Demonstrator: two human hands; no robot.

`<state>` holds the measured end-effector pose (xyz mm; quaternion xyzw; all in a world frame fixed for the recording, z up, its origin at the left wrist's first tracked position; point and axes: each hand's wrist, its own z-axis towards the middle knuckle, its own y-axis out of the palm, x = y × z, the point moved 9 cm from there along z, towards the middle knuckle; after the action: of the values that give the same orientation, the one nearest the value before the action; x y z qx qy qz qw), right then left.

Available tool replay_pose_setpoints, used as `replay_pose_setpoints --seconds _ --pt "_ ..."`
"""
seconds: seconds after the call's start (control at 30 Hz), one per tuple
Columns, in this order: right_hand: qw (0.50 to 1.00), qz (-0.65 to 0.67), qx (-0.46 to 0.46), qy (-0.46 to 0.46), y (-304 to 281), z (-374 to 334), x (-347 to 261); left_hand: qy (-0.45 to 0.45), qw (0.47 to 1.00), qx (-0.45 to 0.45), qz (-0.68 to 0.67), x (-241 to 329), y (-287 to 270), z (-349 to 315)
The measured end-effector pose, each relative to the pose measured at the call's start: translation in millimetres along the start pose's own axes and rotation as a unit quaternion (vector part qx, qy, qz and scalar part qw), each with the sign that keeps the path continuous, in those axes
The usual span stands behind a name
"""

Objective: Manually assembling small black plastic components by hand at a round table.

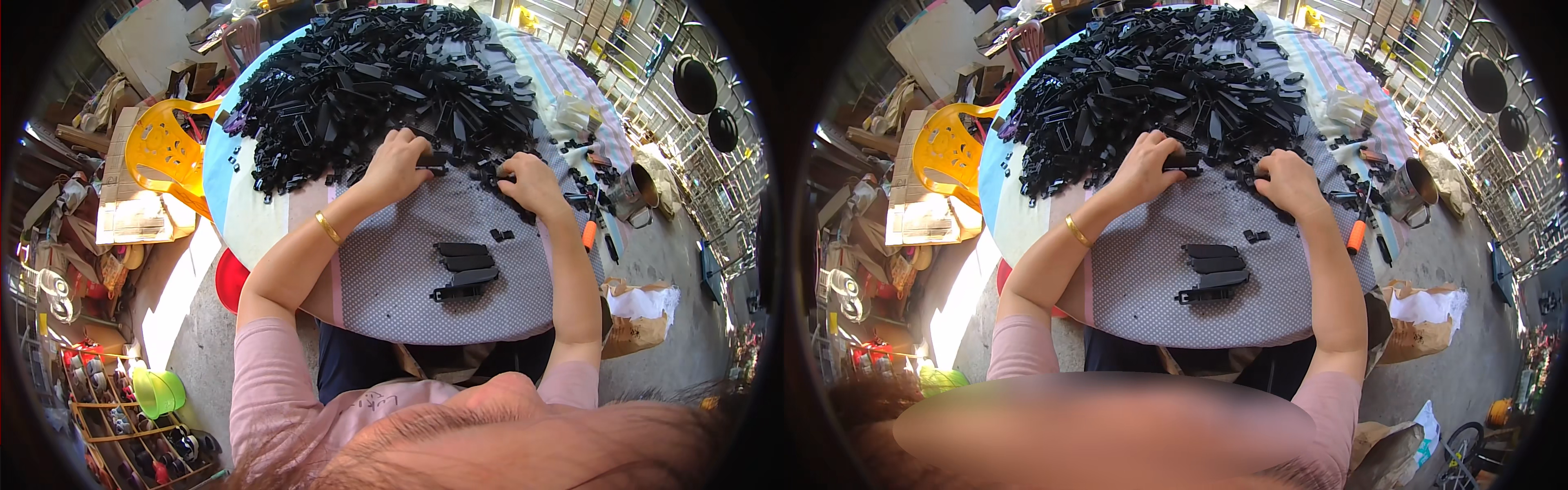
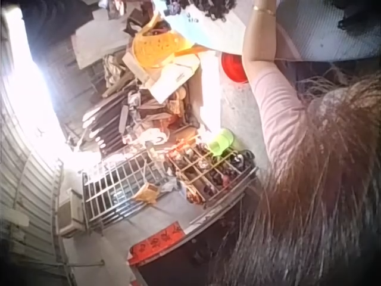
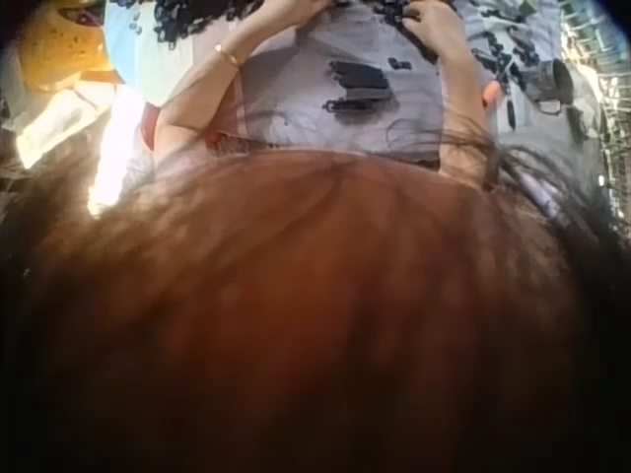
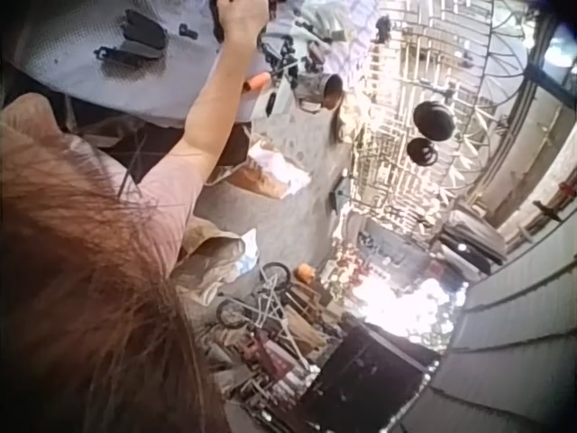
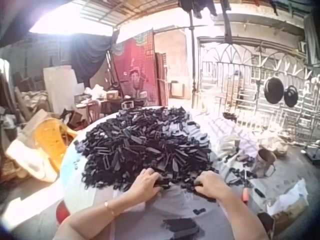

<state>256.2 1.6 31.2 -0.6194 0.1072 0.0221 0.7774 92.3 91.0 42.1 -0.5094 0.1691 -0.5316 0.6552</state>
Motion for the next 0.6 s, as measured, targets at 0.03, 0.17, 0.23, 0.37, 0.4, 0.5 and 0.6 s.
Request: replay_pose_setpoints --seconds 0.03,0.17,0.23,0.37,0.4,0.5,0.6 --pt "1.000 -0.004 0.006 -0.006 -1.1 -0.8 -4.0 -0.008 0.999 0.007 -0.054 -1.8 -2.0 -1.5" --pt "0.997 0.053 0.048 -0.001 -10.5 -2.3 -3.0 -0.020 0.994 0.018 -0.103 1.7 -1.8 -3.0" --pt "0.995 0.078 0.064 0.003 -10.7 -0.2 -0.5 -0.004 0.986 0.036 -0.163 3.6 -4.6 -1.4" --pt "0.949 0.267 0.164 0.041 -28.7 -3.4 7.1 -0.054 0.971 -0.015 -0.232 4.9 2.0 0.9" --pt "0.947 0.275 0.163 0.033 -31.9 -4.2 4.3 -0.107 0.932 -0.024 -0.346 -0.9 8.2 -0.5" --pt "0.890 0.439 0.123 0.029 -20.7 -1.3 2.8 -0.169 0.841 -0.044 -0.512 -4.9 19.5 -3.8" --pt "0.849 0.514 0.123 -0.006 -23.7 -8.3 -24.9 -0.228 0.653 -0.073 -0.719 0.3 31.0 -9.2"
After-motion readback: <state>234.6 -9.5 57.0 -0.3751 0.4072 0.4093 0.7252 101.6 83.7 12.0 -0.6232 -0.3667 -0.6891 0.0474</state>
